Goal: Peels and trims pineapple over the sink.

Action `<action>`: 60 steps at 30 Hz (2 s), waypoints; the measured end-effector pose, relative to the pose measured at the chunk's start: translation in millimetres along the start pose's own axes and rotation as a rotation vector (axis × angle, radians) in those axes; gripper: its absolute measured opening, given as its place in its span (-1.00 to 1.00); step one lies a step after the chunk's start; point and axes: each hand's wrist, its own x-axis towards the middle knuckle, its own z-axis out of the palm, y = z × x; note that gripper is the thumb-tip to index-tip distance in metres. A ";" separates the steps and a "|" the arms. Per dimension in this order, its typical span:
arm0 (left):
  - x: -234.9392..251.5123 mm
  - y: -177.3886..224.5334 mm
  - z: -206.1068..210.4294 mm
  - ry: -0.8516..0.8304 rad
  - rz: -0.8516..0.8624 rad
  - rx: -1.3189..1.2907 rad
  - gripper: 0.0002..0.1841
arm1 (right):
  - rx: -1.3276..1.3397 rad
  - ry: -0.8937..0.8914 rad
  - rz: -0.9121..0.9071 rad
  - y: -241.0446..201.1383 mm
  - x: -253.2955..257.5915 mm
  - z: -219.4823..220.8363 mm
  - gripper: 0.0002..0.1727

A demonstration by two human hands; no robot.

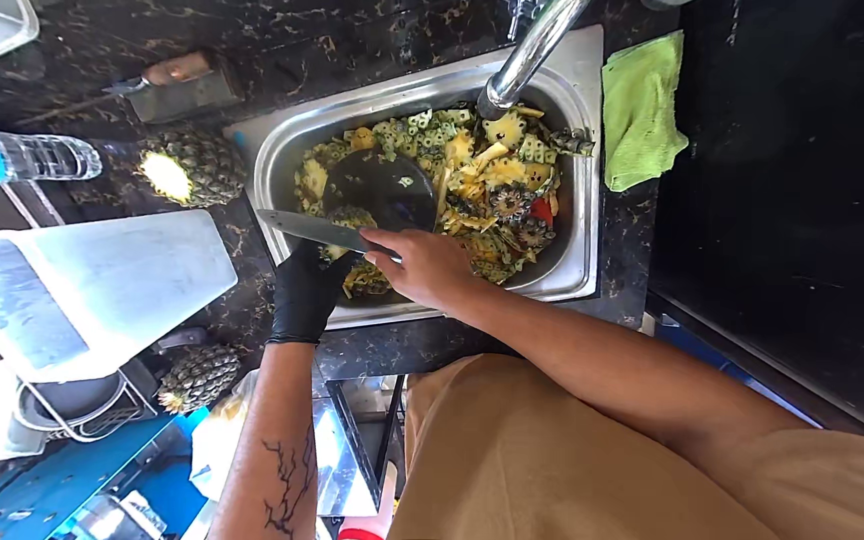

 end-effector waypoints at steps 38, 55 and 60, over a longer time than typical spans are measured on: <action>0.2 -3.0 0.9 -0.031 -0.054 -0.036 -0.15 | 0.464 -0.172 0.214 40.3 -16.1 -13.1 -0.54; 1.2 -9.1 2.1 -0.016 -0.019 -0.085 -0.16 | 0.559 -0.133 0.164 60.4 34.6 21.6 -0.55; 6.8 -16.4 -3.3 -0.058 0.046 -0.046 -0.16 | 0.530 -0.142 0.256 92.3 -0.3 -5.7 -0.55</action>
